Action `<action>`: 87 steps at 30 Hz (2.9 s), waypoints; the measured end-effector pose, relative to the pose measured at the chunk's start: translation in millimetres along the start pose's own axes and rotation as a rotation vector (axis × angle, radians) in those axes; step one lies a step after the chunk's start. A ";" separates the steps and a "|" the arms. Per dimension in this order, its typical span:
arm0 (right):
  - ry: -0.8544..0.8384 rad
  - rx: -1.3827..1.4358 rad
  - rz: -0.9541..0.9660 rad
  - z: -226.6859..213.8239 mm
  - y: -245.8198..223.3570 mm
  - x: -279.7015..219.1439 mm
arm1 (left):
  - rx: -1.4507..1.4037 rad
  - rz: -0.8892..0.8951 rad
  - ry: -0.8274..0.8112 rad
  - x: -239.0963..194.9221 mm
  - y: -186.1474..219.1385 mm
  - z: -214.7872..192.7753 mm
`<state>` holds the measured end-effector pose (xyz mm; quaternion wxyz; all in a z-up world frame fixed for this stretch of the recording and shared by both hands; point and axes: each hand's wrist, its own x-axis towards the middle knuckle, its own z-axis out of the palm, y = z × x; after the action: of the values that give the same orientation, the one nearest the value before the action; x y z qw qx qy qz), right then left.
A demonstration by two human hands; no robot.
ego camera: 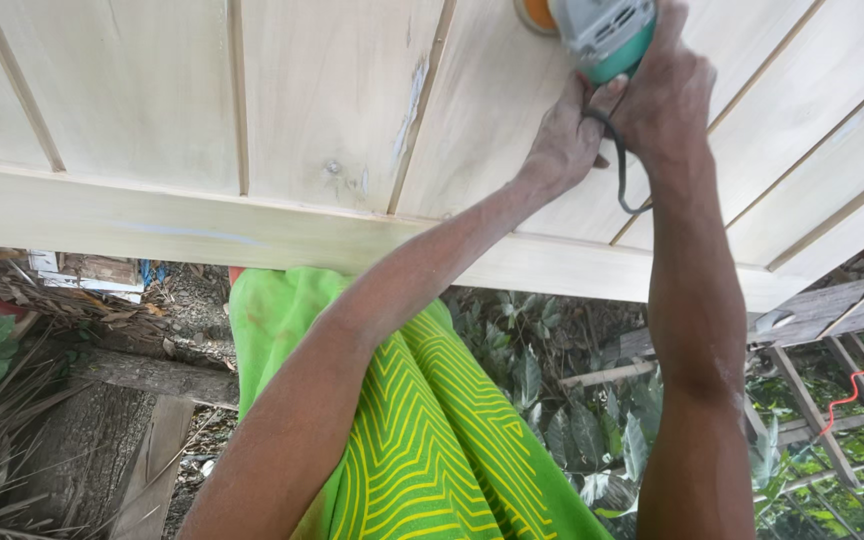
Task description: The person uses an electric orbital sander to smooth the surface of a large, light-colored wooden door or panel. They move the sander systematically across the flat panels and along the frame, occasionally using their left hand to steady the wood.
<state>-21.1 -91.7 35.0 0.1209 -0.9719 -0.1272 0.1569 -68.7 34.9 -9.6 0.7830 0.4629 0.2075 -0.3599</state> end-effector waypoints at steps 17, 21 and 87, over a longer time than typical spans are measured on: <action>-0.069 0.143 0.149 102.1 -127.2 -198.0 | 0.486 -0.201 -0.137 -180.4 -152.0 -92.2; -0.144 0.186 0.266 105.4 -138.5 -202.0 | 0.504 -0.102 -0.148 -187.4 -161.2 -104.4; 0.029 0.023 0.260 -41.3 -93.1 111.2 | 0.037 0.188 0.048 60.2 68.0 -69.3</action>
<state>75.4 19.3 68.2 0.1127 -0.9809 0.0035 0.1587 22.7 94.4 -43.6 0.7995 0.5030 0.1754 -0.2774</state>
